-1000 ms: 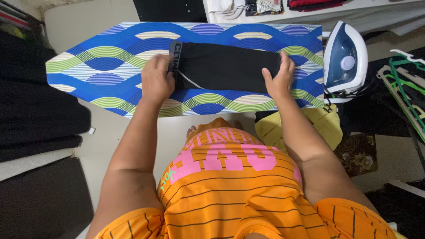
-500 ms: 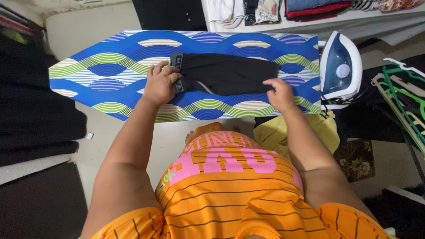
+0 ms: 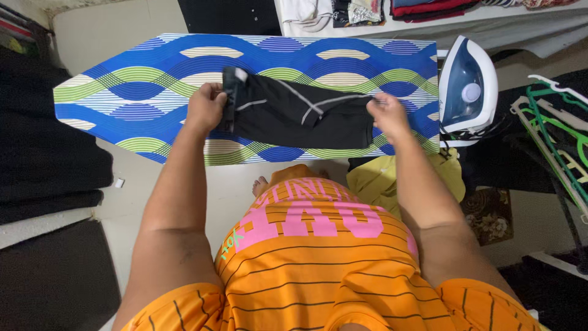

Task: The person removes several garments from hangers, including a patterned skirt, black shorts, yellow shorts, and a black top. They fold each item by hand on an ironing board and place the folded pieces onto a nearby stack of clothes.

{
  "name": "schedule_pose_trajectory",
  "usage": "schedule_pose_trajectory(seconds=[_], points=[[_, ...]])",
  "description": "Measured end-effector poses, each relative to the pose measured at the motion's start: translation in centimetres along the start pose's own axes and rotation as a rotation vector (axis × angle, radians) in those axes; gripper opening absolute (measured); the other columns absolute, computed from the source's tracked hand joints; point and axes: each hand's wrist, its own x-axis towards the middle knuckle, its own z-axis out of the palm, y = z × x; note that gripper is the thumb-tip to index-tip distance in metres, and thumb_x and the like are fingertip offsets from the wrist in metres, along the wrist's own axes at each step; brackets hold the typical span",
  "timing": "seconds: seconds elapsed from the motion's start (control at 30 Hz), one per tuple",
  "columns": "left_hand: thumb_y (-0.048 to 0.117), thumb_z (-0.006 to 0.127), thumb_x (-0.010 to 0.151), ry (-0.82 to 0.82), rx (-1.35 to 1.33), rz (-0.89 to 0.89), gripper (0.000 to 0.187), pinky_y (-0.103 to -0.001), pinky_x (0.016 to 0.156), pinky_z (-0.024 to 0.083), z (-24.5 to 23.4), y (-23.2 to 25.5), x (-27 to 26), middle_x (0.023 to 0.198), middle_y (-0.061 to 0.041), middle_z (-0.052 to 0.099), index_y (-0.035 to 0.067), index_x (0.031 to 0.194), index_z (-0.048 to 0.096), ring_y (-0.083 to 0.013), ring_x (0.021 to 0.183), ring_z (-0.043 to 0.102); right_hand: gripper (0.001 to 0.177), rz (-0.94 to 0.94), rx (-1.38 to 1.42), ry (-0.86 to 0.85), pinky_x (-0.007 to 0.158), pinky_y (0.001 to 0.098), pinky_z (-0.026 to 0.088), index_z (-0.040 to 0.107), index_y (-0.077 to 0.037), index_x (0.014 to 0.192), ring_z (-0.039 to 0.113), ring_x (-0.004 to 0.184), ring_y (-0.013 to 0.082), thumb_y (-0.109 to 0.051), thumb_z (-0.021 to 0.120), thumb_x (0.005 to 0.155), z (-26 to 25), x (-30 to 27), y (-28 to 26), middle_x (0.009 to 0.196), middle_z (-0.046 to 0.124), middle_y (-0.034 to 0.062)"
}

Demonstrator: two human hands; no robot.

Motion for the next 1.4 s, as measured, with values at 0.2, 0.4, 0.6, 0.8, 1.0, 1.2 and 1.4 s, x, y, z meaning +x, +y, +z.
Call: schedule_pose_trajectory(seconds=[0.2, 0.4, 0.6, 0.8, 1.0, 1.2, 1.4], points=[[0.007, 0.076, 0.091, 0.351, 0.116, 0.552, 0.046, -0.047, 0.113, 0.044, 5.5, 5.6, -4.2, 0.135, -0.024, 0.061, 0.000, 0.133, 0.058, -0.0434, 0.129, 0.056, 0.088, -0.079, -0.171, -0.036, 0.083, 0.0317, 0.059, 0.032, -0.002, 0.156, 0.071, 0.098, 0.0183, -0.010, 0.085, 0.086, 1.2, -0.3, 1.5, 0.114, 0.071, 0.0136], [0.021, 0.072, 0.097, 0.016, -0.342, 0.403, 0.055, -0.041, 0.111, 0.047, 16.5, 10.0, -6.8, 0.140, -0.026, 0.059, -0.002, 0.143, 0.051, -0.0376, 0.132, 0.059, 0.107, -0.108, -0.009, -0.135, 0.100, 0.0353, 0.054, 0.009, -0.010, 0.162, 0.062, 0.124, 0.0230, 0.003, 0.076, 0.080, 2.3, -2.2, 0.5, 0.144, 0.055, 0.0203], [0.027, 0.068, 0.097, -0.138, -0.481, 0.071, 0.058, -0.036, 0.104, 0.051, 20.4, 6.6, -6.0, 0.133, -0.021, 0.065, -0.002, 0.144, 0.050, -0.0283, 0.126, 0.064, 0.083, -0.396, -0.052, -0.272, 0.115, 0.0326, 0.040, 0.032, -0.005, 0.162, 0.051, 0.140, 0.0205, 0.011, 0.068, 0.089, 2.6, -4.8, -2.1, 0.157, 0.047, 0.0139], [0.024, 0.063, 0.103, -0.205, -0.850, 0.064, 0.045, -0.032, 0.103, 0.052, 19.7, 4.3, -6.0, 0.131, -0.015, 0.068, -0.002, 0.139, 0.055, -0.0193, 0.118, 0.066, 0.052, -0.502, -0.213, -0.303, 0.107, 0.0275, 0.048, 0.057, -0.004, 0.144, 0.061, 0.125, 0.0154, 0.002, 0.068, 0.093, 5.4, -8.3, -10.2, 0.137, 0.064, 0.0088], [0.035, 0.057, 0.103, -0.118, -0.956, -0.157, 0.045, -0.034, 0.091, 0.050, 11.3, 1.2, -5.6, 0.128, -0.012, 0.071, 0.006, 0.138, 0.058, -0.0188, 0.111, 0.067, 0.049, -0.513, -0.557, -0.310, 0.079, 0.0300, 0.051, 0.064, -0.007, 0.139, 0.061, 0.087, 0.0159, -0.005, 0.074, 0.091, 11.1, -10.8, -18.0, 0.109, 0.073, 0.0106], [0.047, 0.053, 0.098, -0.187, -1.068, -0.433, 0.058, -0.045, 0.105, 0.046, 2.3, -0.4, -4.1, 0.142, -0.014, 0.061, 0.010, 0.143, 0.047, -0.0293, 0.130, 0.060, 0.041, -0.473, -0.457, -0.462, 0.068, 0.0273, 0.058, 0.064, -0.005, 0.133, 0.071, 0.074, 0.0112, -0.005, 0.069, 0.092, 20.3, -9.1, -19.5, 0.105, 0.073, 0.0112], [0.050, 0.061, 0.093, -0.206, -0.927, -0.484, 0.063, -0.050, 0.100, 0.049, 1.3, -0.6, -4.2, 0.138, -0.017, 0.061, 0.007, 0.139, 0.052, -0.0342, 0.127, 0.059, 0.035, -0.510, -0.410, -0.455, 0.069, 0.0272, 0.061, 0.065, -0.004, 0.131, 0.074, 0.075, 0.0142, -0.003, 0.060, 0.096, 25.2, -6.3, -17.0, 0.109, 0.074, 0.0123]])
